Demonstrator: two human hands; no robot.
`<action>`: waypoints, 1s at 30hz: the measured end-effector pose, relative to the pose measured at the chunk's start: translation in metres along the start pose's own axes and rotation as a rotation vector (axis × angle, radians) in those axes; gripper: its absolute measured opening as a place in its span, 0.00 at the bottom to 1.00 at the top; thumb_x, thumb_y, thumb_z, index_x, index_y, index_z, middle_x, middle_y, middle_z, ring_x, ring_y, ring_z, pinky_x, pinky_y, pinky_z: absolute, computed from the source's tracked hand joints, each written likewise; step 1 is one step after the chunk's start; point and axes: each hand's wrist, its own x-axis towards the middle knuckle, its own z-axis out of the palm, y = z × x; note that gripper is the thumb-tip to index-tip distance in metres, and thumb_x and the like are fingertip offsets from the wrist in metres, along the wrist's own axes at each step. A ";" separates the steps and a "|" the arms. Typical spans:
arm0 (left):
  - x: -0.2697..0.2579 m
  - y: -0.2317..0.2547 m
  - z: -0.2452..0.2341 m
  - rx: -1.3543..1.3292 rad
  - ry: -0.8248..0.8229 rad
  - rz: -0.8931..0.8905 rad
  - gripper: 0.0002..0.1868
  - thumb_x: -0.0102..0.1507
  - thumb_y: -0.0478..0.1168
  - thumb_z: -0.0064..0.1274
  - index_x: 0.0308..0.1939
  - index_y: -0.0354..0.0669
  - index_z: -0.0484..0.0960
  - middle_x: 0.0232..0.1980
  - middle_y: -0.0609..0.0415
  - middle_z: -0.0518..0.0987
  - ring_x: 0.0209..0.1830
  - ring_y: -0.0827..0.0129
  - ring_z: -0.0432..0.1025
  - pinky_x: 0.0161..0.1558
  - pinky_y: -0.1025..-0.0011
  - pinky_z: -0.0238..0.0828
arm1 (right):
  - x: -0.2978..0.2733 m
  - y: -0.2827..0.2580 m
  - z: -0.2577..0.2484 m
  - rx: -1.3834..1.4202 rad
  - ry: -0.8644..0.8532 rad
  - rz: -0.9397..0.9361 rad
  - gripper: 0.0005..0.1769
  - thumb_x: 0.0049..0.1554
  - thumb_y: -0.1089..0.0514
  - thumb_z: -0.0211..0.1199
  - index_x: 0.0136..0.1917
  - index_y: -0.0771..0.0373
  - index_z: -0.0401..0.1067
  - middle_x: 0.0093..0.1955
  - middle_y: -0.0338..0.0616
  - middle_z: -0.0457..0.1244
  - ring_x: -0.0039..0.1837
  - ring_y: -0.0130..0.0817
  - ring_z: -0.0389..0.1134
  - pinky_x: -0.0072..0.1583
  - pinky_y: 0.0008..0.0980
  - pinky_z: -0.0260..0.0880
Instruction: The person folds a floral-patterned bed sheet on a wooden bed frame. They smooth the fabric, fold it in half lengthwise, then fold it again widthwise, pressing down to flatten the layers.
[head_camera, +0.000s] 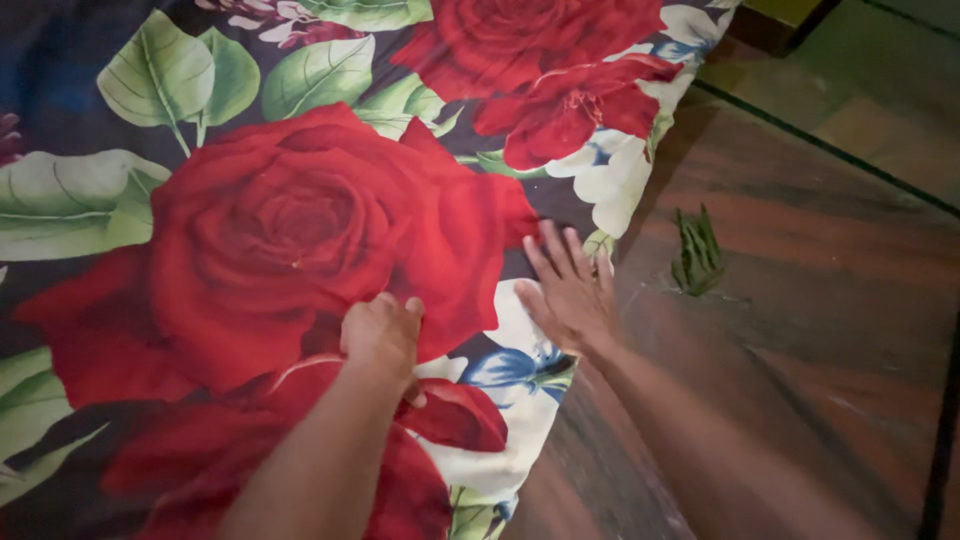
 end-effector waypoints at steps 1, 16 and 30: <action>0.005 0.006 0.001 0.011 0.025 -0.040 0.49 0.44 0.58 0.79 0.64 0.53 0.70 0.61 0.50 0.76 0.57 0.54 0.78 0.41 0.55 0.83 | 0.002 0.000 0.003 0.002 0.010 0.050 0.41 0.63 0.33 0.43 0.83 0.47 0.44 0.88 0.40 0.31 0.86 0.44 0.28 0.79 0.60 0.26; 0.056 0.007 0.009 -0.038 -0.207 -0.070 0.39 0.62 0.50 0.64 0.73 0.51 0.63 0.70 0.46 0.68 0.63 0.48 0.74 0.41 0.51 0.82 | 0.043 -0.014 0.005 -0.119 -0.175 -0.243 0.41 0.62 0.31 0.42 0.83 0.43 0.42 0.87 0.39 0.30 0.86 0.40 0.27 0.80 0.55 0.25; 0.051 -0.001 0.012 -0.066 -0.171 -0.033 0.37 0.60 0.54 0.65 0.70 0.56 0.67 0.70 0.50 0.70 0.65 0.53 0.74 0.36 0.53 0.82 | 0.056 0.013 -0.008 0.008 0.073 -0.132 0.42 0.61 0.32 0.48 0.84 0.44 0.47 0.88 0.46 0.36 0.86 0.47 0.32 0.77 0.65 0.34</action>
